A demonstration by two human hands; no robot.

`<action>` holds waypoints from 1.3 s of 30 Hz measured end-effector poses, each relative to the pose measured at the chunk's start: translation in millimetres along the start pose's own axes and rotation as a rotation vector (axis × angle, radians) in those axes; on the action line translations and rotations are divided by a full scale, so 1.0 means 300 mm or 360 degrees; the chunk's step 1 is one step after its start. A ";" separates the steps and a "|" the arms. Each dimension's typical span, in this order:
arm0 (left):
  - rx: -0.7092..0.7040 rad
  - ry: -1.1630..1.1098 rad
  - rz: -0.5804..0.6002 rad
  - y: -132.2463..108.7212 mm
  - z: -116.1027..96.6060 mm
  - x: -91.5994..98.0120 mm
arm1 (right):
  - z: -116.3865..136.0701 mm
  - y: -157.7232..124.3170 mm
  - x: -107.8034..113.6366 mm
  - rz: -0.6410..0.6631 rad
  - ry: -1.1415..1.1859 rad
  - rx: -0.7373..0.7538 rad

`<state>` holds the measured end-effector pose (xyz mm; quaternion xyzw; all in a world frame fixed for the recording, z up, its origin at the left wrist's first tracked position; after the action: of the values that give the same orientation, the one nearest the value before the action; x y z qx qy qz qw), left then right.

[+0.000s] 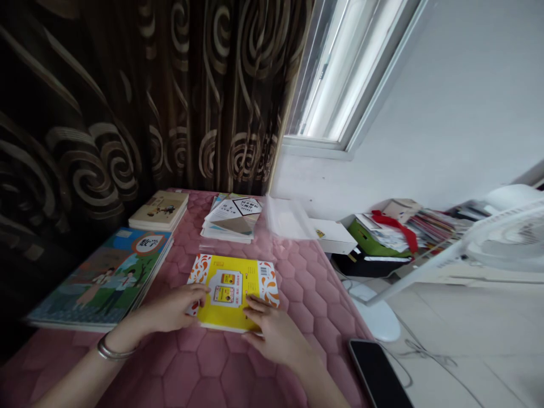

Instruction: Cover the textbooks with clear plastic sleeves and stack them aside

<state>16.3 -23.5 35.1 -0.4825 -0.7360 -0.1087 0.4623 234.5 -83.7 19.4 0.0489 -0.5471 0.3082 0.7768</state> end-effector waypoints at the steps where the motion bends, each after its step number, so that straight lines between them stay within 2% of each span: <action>1: 0.0006 0.0024 0.0000 -0.002 0.001 0.001 | 0.001 0.003 0.003 -0.0001 -0.0014 0.0004; 5: 0.0022 0.0222 -0.0014 -0.013 -0.018 0.005 | 0.011 0.001 0.018 -0.0040 -0.0045 0.0088; 8: 0.0027 0.0417 -0.0175 -0.018 -0.026 0.018 | 0.020 -0.012 0.045 -0.0167 -0.0116 0.0118; 13: 0.0019 0.0775 -0.0656 -0.011 -0.014 0.083 | 0.016 0.007 0.115 -0.0501 -0.0575 -0.0074; 16: 0.0011 0.1028 -0.1126 -0.034 -0.041 0.116 | 0.008 0.048 0.161 -0.0671 -0.0826 -0.0169; 18: 0.0034 0.1148 -0.1491 -0.064 -0.077 0.098 | 0.002 0.069 0.194 -0.0762 -0.0883 -0.0233; 19: 0.0026 0.1182 -0.1586 -0.072 -0.097 0.070 | 0.001 0.076 0.210 -0.0793 -0.0888 -0.0260; 20: -0.0043 0.1210 -0.1576 -0.069 -0.118 0.031 | 0.001 0.081 0.225 -0.0814 -0.0886 -0.0283; 21: -0.0155 0.1226 -0.1427 -0.052 -0.138 -0.018 | 0.003 0.084 0.238 -0.0831 -0.0884 -0.0298; 23: -0.0300 0.1255 -0.0942 0.003 -0.157 -0.123 | 0.016 0.087 0.256 -0.0864 -0.0903 -0.0274; 25: -0.0234 0.1198 -0.0590 0.055 -0.140 -0.189 | 0.034 0.093 0.258 -0.0886 -0.0954 -0.0171; 28: -0.0056 0.1063 -0.0324 0.114 -0.090 -0.204 | 0.051 0.110 0.245 -0.0906 -0.1027 -0.0009; 32: -0.0068 0.1135 -0.0214 0.144 -0.070 -0.185 | 0.038 0.143 0.234 -0.0830 -0.0989 -0.0028; 39: -0.0177 0.1536 -0.0378 0.152 -0.108 -0.250 | 0.068 0.151 0.264 -0.0776 -0.0812 -0.0105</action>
<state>79.9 -65.4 -19.0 -0.3138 -0.4811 -0.4107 0.7081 210.4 -22.1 85.5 0.2284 -0.7053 0.0738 0.6671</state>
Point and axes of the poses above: each hand's wrist, its own y-axis towards the middle knuckle, its own x-axis out of the back of the hand, z = x × y, the point moved 5 cm from there along y, towards the middle knuckle, and after that the axes turned 15 degrees about z, right-handed, at the moved point
